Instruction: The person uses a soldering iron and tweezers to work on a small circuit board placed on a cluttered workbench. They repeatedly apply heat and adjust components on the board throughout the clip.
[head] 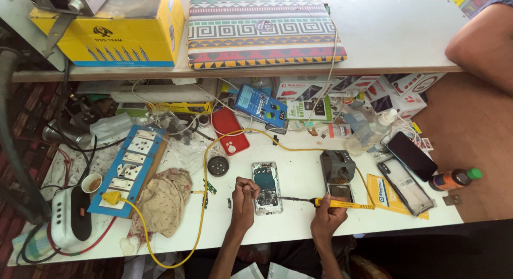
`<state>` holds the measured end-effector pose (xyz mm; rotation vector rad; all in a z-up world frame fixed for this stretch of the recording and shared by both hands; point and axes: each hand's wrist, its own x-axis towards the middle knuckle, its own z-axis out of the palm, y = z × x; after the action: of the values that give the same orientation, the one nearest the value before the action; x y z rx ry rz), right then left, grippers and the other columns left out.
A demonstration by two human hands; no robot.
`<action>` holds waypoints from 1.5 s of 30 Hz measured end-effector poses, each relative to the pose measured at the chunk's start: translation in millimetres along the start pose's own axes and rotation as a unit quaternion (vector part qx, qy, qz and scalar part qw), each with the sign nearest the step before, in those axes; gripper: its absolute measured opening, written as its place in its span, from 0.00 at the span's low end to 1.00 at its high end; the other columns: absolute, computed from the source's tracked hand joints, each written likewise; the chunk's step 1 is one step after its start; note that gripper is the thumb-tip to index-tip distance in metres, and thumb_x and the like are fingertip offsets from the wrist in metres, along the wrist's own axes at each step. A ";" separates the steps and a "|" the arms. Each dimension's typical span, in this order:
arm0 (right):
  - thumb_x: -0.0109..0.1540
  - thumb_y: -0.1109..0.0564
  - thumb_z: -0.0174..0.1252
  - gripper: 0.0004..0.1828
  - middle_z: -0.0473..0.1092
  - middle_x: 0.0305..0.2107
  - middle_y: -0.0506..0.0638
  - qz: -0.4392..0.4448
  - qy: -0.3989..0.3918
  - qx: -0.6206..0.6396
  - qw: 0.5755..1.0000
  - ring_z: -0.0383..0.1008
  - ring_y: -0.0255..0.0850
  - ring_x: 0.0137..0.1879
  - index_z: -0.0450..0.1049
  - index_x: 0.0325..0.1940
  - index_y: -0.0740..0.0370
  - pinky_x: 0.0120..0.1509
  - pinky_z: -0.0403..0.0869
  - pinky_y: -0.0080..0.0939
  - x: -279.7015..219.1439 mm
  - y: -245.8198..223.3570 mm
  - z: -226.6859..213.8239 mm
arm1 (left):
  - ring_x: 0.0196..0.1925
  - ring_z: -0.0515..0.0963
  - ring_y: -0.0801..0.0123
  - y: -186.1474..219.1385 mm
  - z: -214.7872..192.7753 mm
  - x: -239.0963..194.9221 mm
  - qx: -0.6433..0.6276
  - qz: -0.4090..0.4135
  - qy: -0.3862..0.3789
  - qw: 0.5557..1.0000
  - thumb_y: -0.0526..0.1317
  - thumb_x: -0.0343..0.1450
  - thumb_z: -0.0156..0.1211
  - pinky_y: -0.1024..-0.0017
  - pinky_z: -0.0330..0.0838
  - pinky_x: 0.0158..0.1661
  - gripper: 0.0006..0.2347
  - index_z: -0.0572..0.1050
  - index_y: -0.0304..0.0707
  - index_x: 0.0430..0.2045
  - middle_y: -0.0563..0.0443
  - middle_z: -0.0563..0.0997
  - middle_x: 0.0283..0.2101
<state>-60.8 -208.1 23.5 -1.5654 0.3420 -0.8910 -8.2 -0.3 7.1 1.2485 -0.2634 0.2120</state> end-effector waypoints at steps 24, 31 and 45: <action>0.71 0.58 0.50 0.10 0.64 0.19 0.49 0.022 -0.015 0.006 1.000 0.63 0.30 0.19 0.62 0.38 0.67 0.21 0.67 0.33 0.9 -14.5 4.7 | 0.29 0.61 0.73 14.9 -1.8 -0.1 0.008 0.011 -0.054 0.998 0.46 0.83 0.36 0.73 0.62 0.36 0.15 0.60 0.39 0.28 0.52 0.65 0.26; 0.70 0.59 0.53 0.10 0.66 0.19 0.48 -0.009 -0.006 -0.048 0.999 0.61 0.29 0.21 0.64 0.38 0.67 0.23 0.62 0.30 1.7 -11.3 3.1 | 0.29 0.60 0.73 12.9 -2.3 -0.7 0.000 0.007 -0.051 0.999 0.46 0.83 0.36 0.73 0.61 0.36 0.15 0.58 0.39 0.27 0.52 0.64 0.26; 0.69 0.58 0.55 0.08 0.66 0.21 0.43 0.027 -0.031 0.078 0.996 0.57 0.24 0.23 0.66 0.37 0.63 0.25 0.57 0.27 4.9 -4.1 -1.4 | 0.30 0.60 0.72 16.6 -2.1 -2.0 -0.007 0.006 -0.057 0.998 0.46 0.83 0.37 0.72 0.61 0.37 0.15 0.57 0.37 0.27 0.51 0.63 0.26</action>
<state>-59.7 -211.5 28.9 -1.4293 0.2639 -0.8064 -14.8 6.8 20.8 1.2475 -0.3697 0.1501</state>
